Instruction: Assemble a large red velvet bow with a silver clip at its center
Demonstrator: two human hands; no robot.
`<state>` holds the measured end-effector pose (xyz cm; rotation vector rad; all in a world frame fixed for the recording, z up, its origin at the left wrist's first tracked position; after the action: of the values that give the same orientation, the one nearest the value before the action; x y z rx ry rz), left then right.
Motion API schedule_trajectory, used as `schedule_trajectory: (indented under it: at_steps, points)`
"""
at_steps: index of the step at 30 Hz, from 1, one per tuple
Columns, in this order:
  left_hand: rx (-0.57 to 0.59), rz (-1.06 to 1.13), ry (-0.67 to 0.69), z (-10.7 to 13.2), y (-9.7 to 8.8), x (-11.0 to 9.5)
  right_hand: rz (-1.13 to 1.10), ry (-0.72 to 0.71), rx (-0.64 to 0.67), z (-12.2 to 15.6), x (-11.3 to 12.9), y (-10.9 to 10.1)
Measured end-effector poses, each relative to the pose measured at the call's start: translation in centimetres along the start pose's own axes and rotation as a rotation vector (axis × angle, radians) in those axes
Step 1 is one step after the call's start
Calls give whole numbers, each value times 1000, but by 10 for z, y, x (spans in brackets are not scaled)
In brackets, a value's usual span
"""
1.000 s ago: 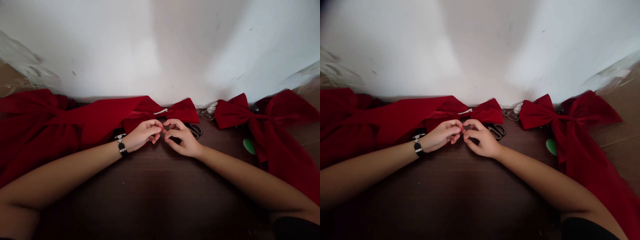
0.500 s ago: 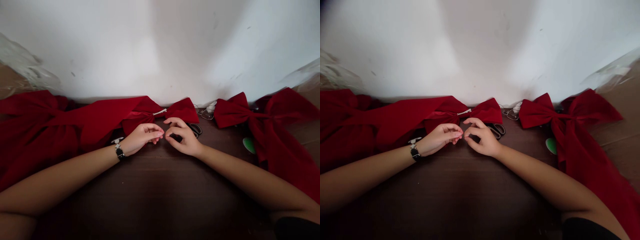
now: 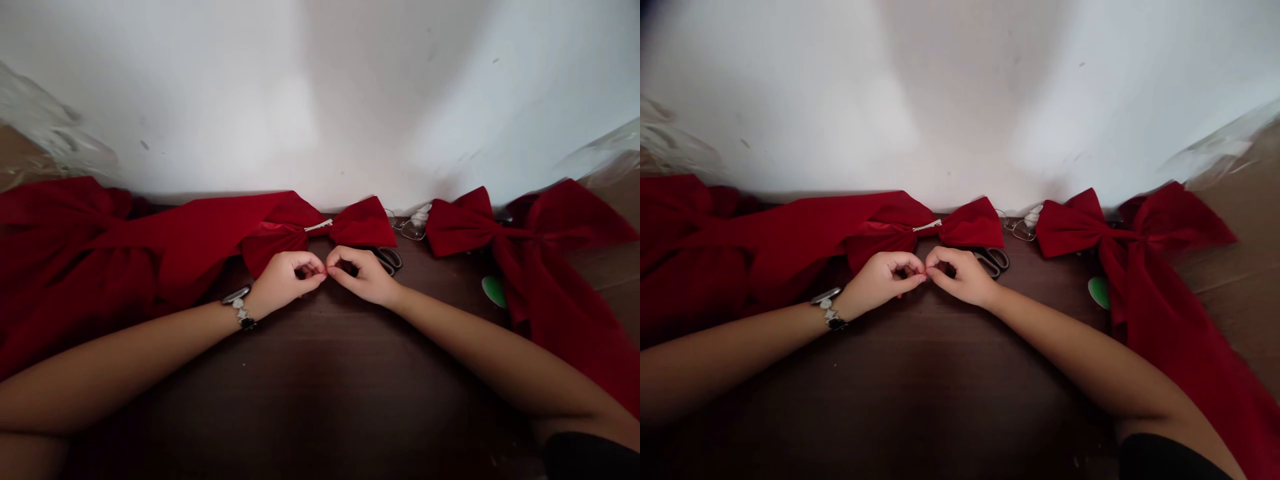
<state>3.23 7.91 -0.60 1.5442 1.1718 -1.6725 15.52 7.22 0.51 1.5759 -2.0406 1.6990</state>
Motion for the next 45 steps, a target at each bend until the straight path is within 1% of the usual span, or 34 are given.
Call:
schedule_trajectory:
  at_steps: [3,7,13,18,21,24,26,32,38,45]
  points:
    - [-20,-91,70,-1,-2,-1,0,24,13,0,-2,2]
    - [-29,-194,132,-1,-4,-3,-19,13,48,1,-3,6]
    - [-60,-275,245,-1,-6,-12,-26,55,42,0,-5,6]
    - [-89,-301,343,1,-7,-20,-145,122,25,-1,-8,6]
    - [-94,-304,373,1,-8,-21,-248,167,35,0,-10,8]
    - [-94,-302,374,2,-8,-20,-340,196,18,1,-11,8]
    - [-90,-287,361,2,-8,-20,-350,200,-5,2,-11,7]
    - [-67,-201,317,2,-7,-17,-193,169,-49,7,-10,3]
    - [-36,-147,286,2,-6,-16,-154,151,-49,9,-9,2]
    - [-43,-128,276,3,-7,-18,-113,111,-48,9,-3,0]
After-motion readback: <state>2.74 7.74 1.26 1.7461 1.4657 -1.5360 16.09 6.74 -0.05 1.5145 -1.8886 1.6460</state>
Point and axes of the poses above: each hand's wrist, its own z-axis away from the middle knuckle, its own y-axis out of the palm, x = y × z, the point moved 7 cm from there along -z, towards the middle knuckle, and after that the axes turned 13 degrees about z, right-handed, at the moved point
